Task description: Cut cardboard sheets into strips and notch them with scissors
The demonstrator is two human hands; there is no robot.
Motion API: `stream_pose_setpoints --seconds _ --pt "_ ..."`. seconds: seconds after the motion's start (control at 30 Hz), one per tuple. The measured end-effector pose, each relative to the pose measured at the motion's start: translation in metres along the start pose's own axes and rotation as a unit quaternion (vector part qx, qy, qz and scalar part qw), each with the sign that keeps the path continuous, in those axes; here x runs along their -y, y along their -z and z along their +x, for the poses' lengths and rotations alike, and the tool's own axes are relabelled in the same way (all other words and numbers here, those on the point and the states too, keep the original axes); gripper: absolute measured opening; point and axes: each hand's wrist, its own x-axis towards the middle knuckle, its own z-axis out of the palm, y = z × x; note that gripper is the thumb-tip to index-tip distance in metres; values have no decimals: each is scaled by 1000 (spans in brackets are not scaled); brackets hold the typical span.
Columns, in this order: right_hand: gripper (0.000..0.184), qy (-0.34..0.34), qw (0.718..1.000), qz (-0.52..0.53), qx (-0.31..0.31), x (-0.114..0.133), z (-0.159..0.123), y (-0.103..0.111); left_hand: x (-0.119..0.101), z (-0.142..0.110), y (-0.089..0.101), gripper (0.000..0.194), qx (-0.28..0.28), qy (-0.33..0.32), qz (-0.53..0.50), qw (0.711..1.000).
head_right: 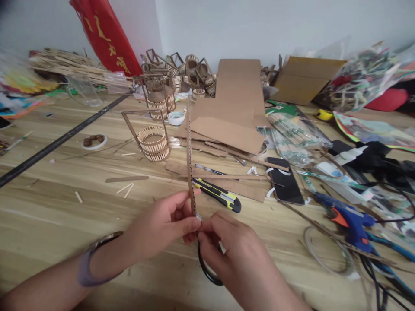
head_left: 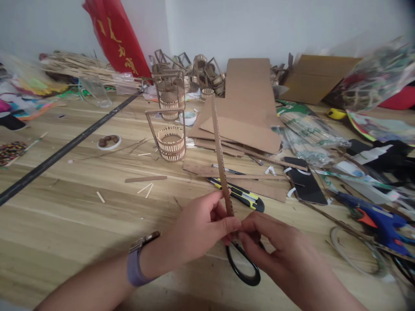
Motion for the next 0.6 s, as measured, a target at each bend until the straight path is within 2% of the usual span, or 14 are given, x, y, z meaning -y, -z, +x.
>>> stream_pose_setpoints --seconds 0.17,0.23,0.3,0.33,0.4,0.43,0.5,0.6 --pt "24 -5 1000 -16 17 -3 -2 -3 12 9 -1 46 68 6 -109 992" --pt "26 -14 1000 -8 23 -4 -1 -3 14 11 -1 48 86 3 -103 991" --pt "26 -32 999 -2 8 -4 1 -2 13 8 -1 41 58 -21 0 998" --pt "24 -41 999 -2 -5 -4 1 -2 11 6 0 38 24 -47 82 995" --pt "21 -63 997 -7 -33 -5 2 -2 4 -1 1 33 -51 -115 242 962" --pt "20 -71 997 -9 -40 -5 3 -2 1 -4 1 29 -70 -149 297 941" --pt "20 -75 996 -9 -37 -5 3 -1 -4 -10 1 20 -65 -195 348 915" --pt "21 -55 998 -9 -23 -4 2 0 -8 -14 -1 16 -44 -213 371 903"
